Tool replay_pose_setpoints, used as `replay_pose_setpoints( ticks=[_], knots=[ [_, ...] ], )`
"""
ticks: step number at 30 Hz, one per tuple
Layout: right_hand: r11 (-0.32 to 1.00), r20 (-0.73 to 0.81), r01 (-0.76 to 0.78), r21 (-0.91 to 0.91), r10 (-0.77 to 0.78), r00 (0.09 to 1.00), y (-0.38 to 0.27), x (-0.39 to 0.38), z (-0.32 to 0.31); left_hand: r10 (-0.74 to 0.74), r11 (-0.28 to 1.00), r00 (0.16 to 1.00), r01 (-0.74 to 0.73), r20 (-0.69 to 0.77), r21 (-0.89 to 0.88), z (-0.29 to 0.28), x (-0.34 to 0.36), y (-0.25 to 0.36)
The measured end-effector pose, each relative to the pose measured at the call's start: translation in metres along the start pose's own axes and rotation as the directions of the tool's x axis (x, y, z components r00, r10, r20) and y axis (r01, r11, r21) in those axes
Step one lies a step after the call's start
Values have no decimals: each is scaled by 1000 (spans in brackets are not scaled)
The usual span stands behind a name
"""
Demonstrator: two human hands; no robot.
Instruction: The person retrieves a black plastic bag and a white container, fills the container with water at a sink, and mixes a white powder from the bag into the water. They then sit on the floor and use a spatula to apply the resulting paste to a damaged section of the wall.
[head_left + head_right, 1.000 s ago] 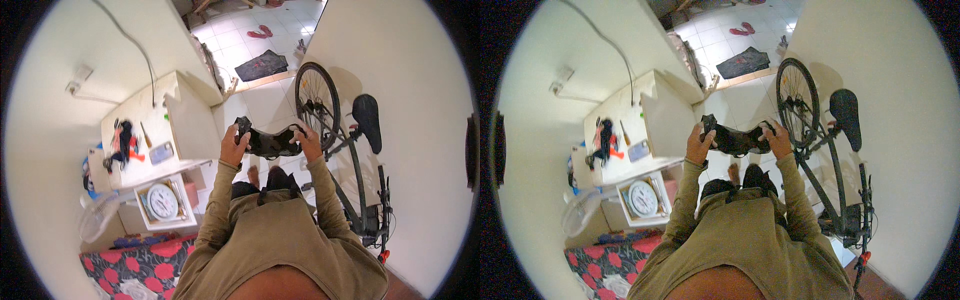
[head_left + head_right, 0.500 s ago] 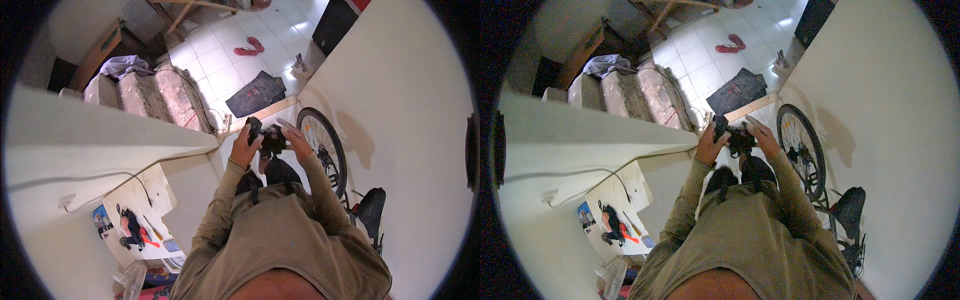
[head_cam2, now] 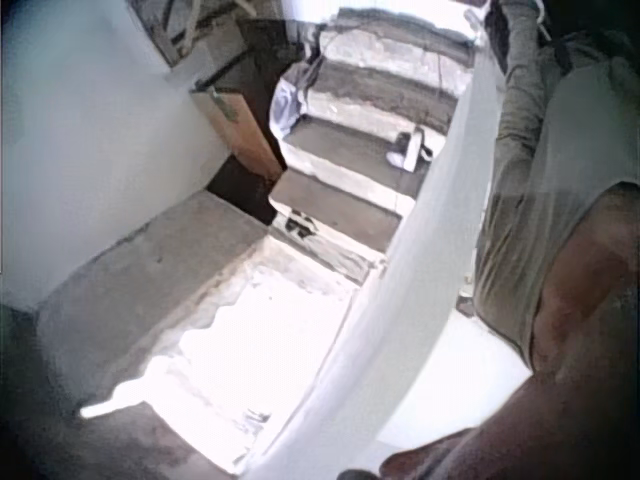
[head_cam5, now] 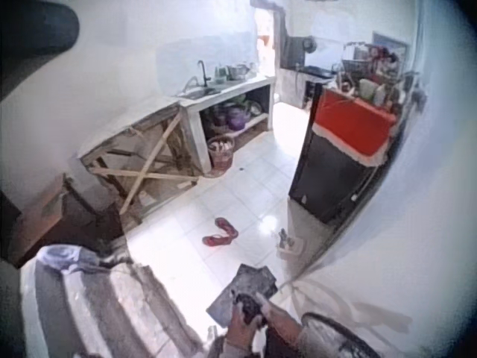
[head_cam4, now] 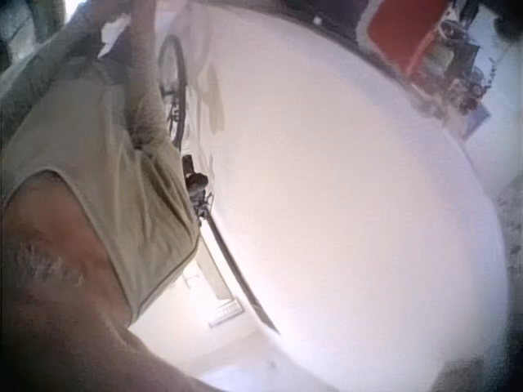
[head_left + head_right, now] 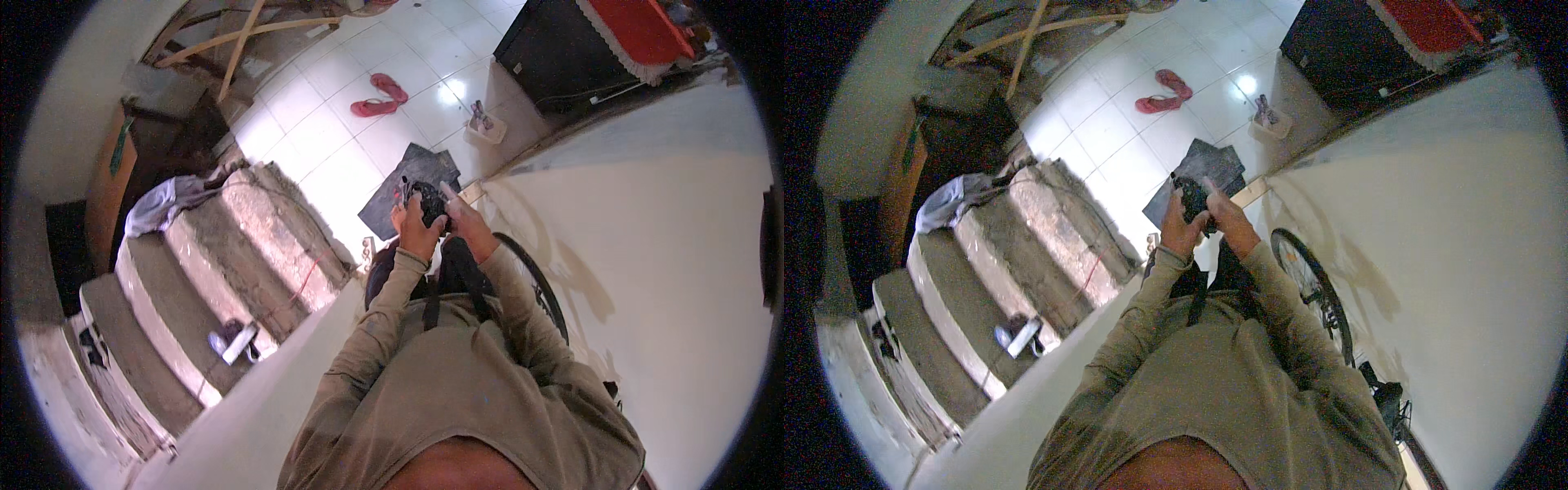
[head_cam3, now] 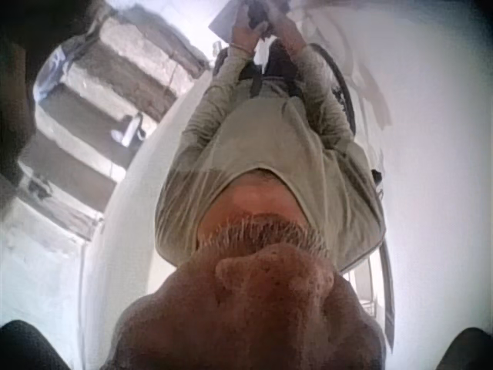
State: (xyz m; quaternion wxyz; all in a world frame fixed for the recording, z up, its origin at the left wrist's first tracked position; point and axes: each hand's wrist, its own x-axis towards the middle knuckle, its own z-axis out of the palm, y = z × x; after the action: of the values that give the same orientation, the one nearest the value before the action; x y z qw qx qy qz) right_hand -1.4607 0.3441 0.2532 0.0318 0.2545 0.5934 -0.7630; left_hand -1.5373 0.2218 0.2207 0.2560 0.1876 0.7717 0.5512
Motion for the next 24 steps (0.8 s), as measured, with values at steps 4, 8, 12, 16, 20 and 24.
replay_pose_setpoints(
  ticks=[4, 8, 12, 16, 20, 24],
  knots=[
    [999, -202, -54, -4, 52, 978, -18, 75, -37, -35, 999, 999, 34, 19, 42, 11, 91, -4],
    [977, -318, -148, 153, 190, 929, 14, 151, -111, -90, 991, 995, 84, 52, 101, 18, 179, -12],
    [840, -327, -279, 466, 456, 828, 57, 227, -183, -142, 990, 984, 138, 104, 39, 29, 253, -67],
    [706, -262, -323, 631, 585, 767, 137, 318, -259, -201, 979, 971, 195, 129, 52, 38, 324, -93],
    [569, -225, -295, 768, 671, 706, 202, 419, -323, -261, 965, 964, 262, 50, -20, 69, 372, -156],
    [453, -158, -233, 860, 672, 724, 254, 501, -379, -269, 958, 957, 277, 106, -68, 100, 440, -170]
  ],
)
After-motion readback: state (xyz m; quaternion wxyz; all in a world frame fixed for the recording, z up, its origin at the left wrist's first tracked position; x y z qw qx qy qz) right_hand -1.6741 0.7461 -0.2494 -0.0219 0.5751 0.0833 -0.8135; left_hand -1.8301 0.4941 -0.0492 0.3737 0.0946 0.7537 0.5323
